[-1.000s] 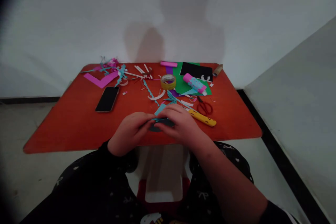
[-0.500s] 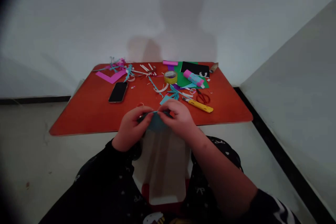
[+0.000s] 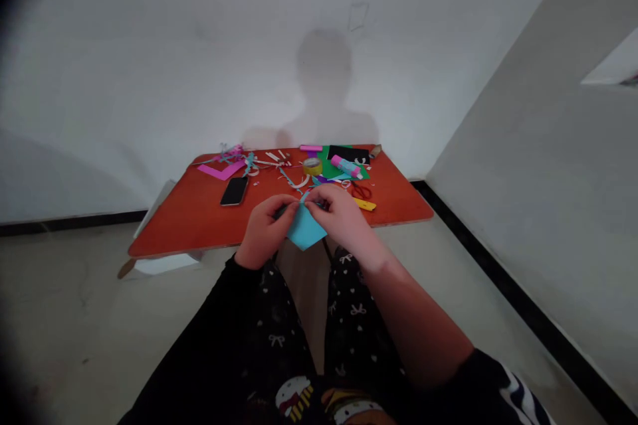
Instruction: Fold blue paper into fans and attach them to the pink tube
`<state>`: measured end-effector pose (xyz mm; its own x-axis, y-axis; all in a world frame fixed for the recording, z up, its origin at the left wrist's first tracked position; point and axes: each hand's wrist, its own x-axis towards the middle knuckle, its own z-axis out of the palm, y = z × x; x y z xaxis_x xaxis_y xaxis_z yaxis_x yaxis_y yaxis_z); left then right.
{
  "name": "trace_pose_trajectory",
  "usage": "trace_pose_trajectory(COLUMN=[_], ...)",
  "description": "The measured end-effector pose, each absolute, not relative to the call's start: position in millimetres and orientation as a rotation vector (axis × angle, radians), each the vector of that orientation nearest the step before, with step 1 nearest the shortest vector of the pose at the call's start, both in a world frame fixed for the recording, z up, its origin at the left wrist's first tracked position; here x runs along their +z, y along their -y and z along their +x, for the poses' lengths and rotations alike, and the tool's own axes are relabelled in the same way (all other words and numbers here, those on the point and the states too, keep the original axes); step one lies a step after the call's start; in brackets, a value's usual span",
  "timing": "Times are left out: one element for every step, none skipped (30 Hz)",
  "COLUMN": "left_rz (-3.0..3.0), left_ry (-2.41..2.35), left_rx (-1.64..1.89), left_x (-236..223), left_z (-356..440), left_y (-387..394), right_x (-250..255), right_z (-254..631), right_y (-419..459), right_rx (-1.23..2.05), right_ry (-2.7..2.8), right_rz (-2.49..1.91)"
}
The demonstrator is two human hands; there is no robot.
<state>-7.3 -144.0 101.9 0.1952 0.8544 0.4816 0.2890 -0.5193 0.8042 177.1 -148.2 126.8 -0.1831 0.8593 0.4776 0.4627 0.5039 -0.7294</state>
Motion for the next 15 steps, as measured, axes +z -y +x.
trace_pose_trajectory(left_rz=[1.857, 1.784, 1.697, 1.592, 1.472, 1.343, 1.229, 1.137, 1.106, 1.096, 1.087, 1.085, 1.083, 1.082, 1.088], left_ry=[-1.021, -0.981, -0.945, -0.909, -0.868, -0.821, -0.769, -0.724, -0.711, -0.709, -0.706, -0.703, -0.69, -0.677, -0.678], left_rx=[1.326, 1.333, 1.344, 1.357, 1.366, 1.372, 1.366, 1.356, 1.351, 1.342, 1.336, 1.324, 1.313, 1.301, 1.282], left_x=[105.3, 108.6, 111.3, 113.3, 114.2, 114.1, 113.1, 111.3, 109.0, 106.5, 103.9, 101.4, 98.8, 96.2, 93.5], left_z=[-4.0, -1.5, 0.3, 1.6, 2.7, 3.9, 5.3, 7.0, 9.1, 11.4, 13.7, 15.7, 17.2, 17.9, 17.9], left_y=[148.6, 153.0, 157.2, 161.3, 165.4, 169.7, 174.3, 179.1, 184.4, 190.0, 196.1, 202.5, 209.4, 216.5, 223.8], right_x=[129.7, 132.5, 134.9, 136.9, 138.3, 139.1, 139.4, 139.2, 138.7, 138.1, 137.4, 136.8, 136.2, 135.6, 134.9], right_z=[180.4, 183.6, 186.6, 189.3, 191.8, 194.0, 196.0, 197.8, 199.3, 200.6, 201.7, 202.7, 203.5, 204.1, 204.6], right_y=[154.6, 161.0, 167.1, 172.9, 178.2, 182.8, 186.7, 190.0, 192.9, 195.6, 198.2, 201.0, 204.0, 207.2, 210.6], right_rx=[0.549, 0.566, 0.591, 0.62, 0.648, 0.675, 0.7, 0.723, 0.739, 0.753, 0.764, 0.774, 0.786, 0.801, 0.823], right_ry=[1.779, 1.729, 1.673, 1.617, 1.562, 1.513, 1.469, 1.431, 1.398, 1.37, 1.347, 1.328, 1.308, 1.287, 1.266], right_rz=[-1.111, -1.116, -1.117, -1.113, -1.107, -1.096, -1.081, -1.064, -1.048, -1.034, -1.02, -1.007, -0.997, -0.99, -0.985])
